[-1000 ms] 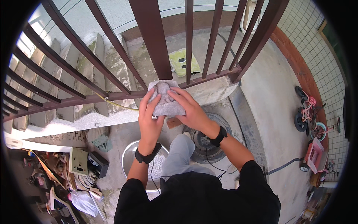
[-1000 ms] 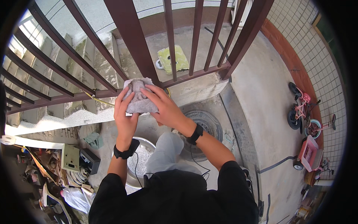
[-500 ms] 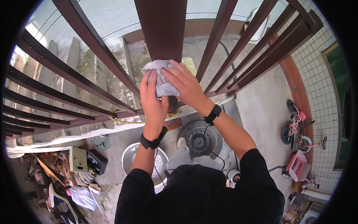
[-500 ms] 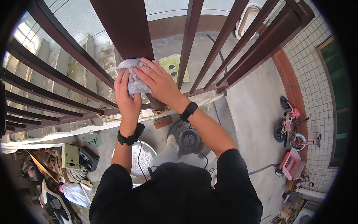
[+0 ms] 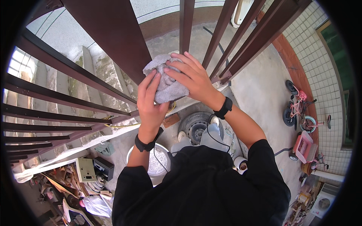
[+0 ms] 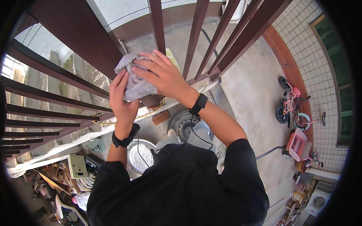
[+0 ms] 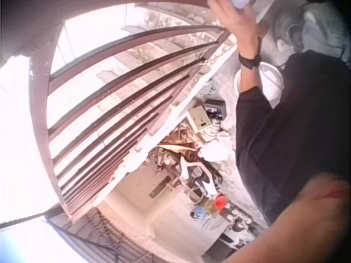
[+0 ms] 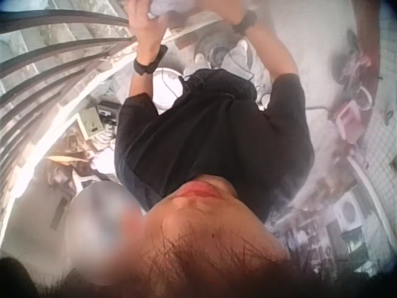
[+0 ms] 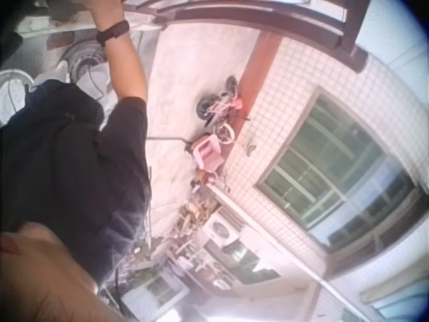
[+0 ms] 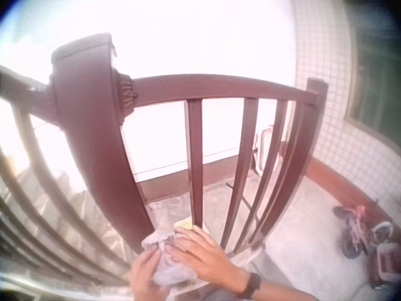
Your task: The person wipes down an air conditioning unit, a brown metal railing, a scooter seat, and a tiled wall using a cloth.
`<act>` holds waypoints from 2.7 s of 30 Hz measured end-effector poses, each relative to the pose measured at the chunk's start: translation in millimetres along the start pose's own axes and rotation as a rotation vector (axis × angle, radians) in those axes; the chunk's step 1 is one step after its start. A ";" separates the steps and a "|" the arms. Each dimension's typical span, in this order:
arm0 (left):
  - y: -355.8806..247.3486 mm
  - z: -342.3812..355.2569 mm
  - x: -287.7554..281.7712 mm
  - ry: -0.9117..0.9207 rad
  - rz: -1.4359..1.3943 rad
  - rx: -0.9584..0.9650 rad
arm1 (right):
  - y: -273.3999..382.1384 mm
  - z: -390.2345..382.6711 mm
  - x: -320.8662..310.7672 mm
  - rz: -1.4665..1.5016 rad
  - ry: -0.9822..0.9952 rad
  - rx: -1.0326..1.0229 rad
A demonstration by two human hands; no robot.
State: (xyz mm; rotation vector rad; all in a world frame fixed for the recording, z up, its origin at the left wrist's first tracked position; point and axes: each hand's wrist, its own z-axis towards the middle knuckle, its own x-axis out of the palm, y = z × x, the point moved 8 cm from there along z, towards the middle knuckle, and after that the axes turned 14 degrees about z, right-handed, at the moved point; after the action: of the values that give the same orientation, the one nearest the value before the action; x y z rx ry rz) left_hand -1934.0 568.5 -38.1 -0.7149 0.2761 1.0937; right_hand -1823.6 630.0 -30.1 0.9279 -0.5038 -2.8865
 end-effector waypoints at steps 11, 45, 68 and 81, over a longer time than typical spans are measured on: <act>-38.3 101.0 41.2 -0.246 0.071 -0.105 | -70.9 39.4 -41.4 0.287 -0.525 0.188; 9.2 43.0 82.3 -0.179 0.160 -0.461 | -103.7 0.6 10.3 0.555 -0.036 0.165; 18.6 94.8 79.2 -0.210 -0.128 -0.368 | -126.3 45.2 5.6 0.682 -0.178 0.162; 88.2 -72.4 174.5 0.264 -0.052 -0.790 | -169.1 -93.2 73.1 0.468 0.410 0.527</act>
State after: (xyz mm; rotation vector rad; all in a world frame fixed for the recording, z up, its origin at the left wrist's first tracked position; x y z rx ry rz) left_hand -1922.9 669.0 -220.4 -1.5680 0.0347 1.0495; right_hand -1823.5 750.9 -197.4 1.2174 -1.2651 -2.1013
